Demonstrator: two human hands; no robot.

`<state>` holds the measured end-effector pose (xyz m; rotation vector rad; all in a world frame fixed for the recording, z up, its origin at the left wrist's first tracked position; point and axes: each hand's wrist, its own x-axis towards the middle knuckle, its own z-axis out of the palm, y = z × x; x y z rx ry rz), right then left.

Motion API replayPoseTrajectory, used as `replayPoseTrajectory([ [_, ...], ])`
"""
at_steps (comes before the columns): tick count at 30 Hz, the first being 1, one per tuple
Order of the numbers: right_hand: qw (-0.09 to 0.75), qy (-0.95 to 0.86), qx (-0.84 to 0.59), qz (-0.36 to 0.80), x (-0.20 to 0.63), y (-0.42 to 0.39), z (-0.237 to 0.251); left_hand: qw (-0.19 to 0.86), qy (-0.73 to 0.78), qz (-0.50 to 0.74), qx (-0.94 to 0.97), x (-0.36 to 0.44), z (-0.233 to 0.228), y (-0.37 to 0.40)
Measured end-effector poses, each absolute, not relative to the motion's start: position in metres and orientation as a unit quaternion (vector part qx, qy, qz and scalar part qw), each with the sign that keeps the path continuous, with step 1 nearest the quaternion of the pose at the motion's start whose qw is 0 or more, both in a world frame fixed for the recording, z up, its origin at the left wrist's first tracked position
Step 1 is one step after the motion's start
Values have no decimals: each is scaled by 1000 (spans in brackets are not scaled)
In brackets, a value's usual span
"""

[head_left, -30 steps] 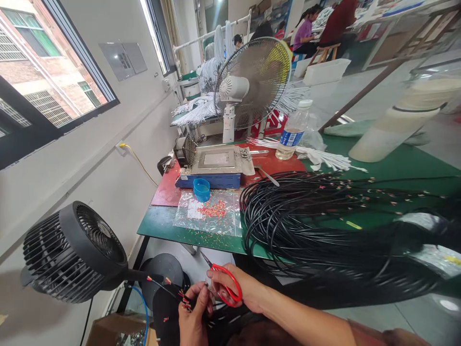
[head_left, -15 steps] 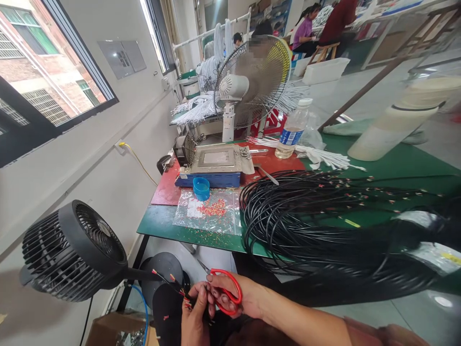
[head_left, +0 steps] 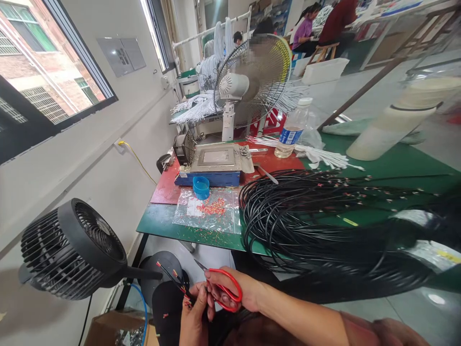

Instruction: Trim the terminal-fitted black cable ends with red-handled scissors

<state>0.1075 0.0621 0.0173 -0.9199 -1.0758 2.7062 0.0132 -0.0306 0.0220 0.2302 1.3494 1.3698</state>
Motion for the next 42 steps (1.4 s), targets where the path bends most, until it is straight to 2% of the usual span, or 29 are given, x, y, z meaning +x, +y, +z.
replayPoseTrajectory([
  [5, 39, -366, -278, 887, 108, 64, 20, 562, 585, 574, 110, 14, 20, -32],
  [11, 38, -312, -318, 895, 106, 58, 17, 575, 563, 589, 79, 15, 25, -30],
  [20, 58, -380, -279, 880, 108, 61, 17, 554, 586, 583, 100, 13, 21, -29],
  [26, 86, -355, -274, 890, 107, 57, 18, 557, 573, 597, 76, 14, 21, -31],
  [33, 62, -328, -242, 911, 109, 58, 20, 562, 564, 602, 65, 15, 22, -31],
  [42, 84, -351, -262, 895, 109, 57, 18, 554, 575, 597, 80, 14, 19, -33],
])
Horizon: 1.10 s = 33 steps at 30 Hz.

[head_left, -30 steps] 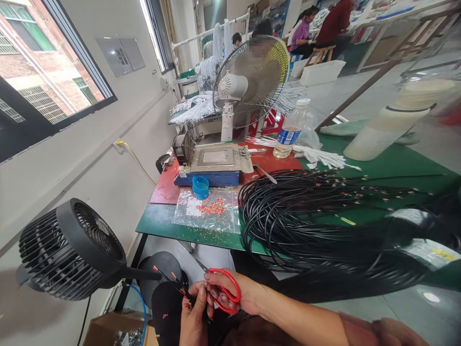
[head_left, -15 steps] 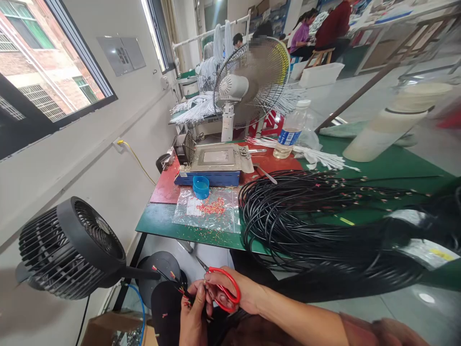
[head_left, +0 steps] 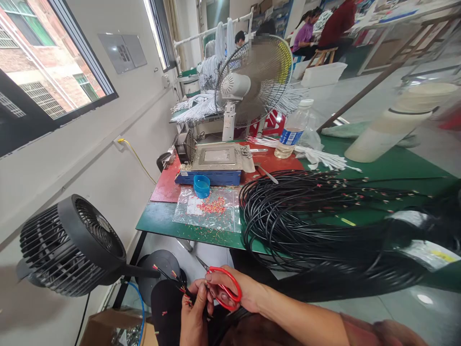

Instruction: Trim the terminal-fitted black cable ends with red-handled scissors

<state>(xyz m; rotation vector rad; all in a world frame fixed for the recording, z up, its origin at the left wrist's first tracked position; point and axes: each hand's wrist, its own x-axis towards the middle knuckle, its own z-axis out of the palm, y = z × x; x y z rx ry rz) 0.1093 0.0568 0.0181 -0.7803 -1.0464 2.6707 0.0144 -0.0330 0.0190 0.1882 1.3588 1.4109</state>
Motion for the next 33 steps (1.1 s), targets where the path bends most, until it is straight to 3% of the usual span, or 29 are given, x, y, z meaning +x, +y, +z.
replayPoseTrajectory([
  [27, 43, -280, -305, 909, 108, 55, 8, 560, 558, 607, 84, 17, 23, -33],
  [33, 83, -320, -271, 904, 109, 55, 14, 560, 570, 595, 91, 15, 16, -34],
])
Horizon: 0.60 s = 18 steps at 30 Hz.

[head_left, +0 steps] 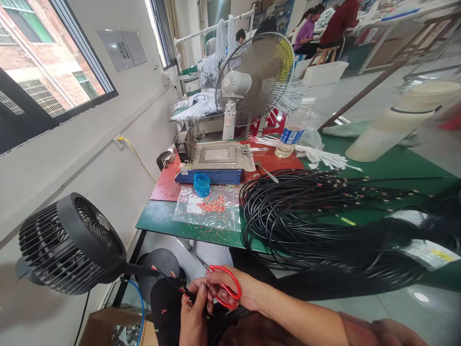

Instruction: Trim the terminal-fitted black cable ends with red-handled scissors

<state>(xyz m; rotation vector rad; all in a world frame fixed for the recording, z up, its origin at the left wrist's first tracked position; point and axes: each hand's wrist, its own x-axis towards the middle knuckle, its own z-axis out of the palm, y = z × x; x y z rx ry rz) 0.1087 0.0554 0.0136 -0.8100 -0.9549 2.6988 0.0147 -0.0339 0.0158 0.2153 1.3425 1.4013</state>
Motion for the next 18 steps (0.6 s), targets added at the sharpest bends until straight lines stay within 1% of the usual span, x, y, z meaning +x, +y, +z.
replayPoseTrajectory([
  [5, 83, -316, -273, 905, 108, 56, 16, 554, 576, 588, 124, 13, 13, -35],
  [18, 102, -377, -299, 870, 109, 56, 28, 557, 560, 606, 93, 10, 12, -34],
])
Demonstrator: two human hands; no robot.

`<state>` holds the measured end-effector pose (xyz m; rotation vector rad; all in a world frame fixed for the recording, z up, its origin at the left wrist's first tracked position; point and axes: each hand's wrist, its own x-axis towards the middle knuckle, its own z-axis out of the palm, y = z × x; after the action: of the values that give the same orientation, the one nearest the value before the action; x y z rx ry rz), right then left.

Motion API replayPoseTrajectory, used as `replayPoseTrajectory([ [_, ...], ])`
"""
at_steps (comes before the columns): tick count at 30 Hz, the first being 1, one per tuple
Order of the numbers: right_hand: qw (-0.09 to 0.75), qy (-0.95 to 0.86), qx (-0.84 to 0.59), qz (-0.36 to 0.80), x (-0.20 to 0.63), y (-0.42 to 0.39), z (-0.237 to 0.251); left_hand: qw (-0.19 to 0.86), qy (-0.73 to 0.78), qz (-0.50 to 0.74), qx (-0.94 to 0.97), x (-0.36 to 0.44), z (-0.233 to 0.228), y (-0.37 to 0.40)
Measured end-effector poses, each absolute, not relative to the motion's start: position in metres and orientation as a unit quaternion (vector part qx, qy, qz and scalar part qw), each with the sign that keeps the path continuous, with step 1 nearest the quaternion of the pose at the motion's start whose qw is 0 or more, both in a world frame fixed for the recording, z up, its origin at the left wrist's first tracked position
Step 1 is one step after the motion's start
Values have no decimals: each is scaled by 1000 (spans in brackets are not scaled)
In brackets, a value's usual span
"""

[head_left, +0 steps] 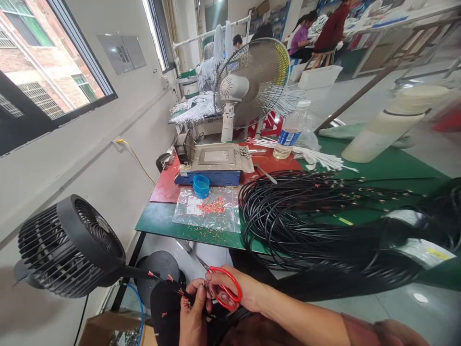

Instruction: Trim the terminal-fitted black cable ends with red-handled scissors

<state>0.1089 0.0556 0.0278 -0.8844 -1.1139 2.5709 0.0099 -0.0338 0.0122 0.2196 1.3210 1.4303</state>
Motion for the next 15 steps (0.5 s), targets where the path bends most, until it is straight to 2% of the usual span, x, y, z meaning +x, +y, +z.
replayPoseTrajectory([
  [8, 82, -362, -308, 876, 109, 55, 21, 554, 561, 606, 104, 9, 7, -35],
  [15, 97, -391, -312, 861, 109, 51, 19, 565, 539, 616, 108, 10, 7, -34],
])
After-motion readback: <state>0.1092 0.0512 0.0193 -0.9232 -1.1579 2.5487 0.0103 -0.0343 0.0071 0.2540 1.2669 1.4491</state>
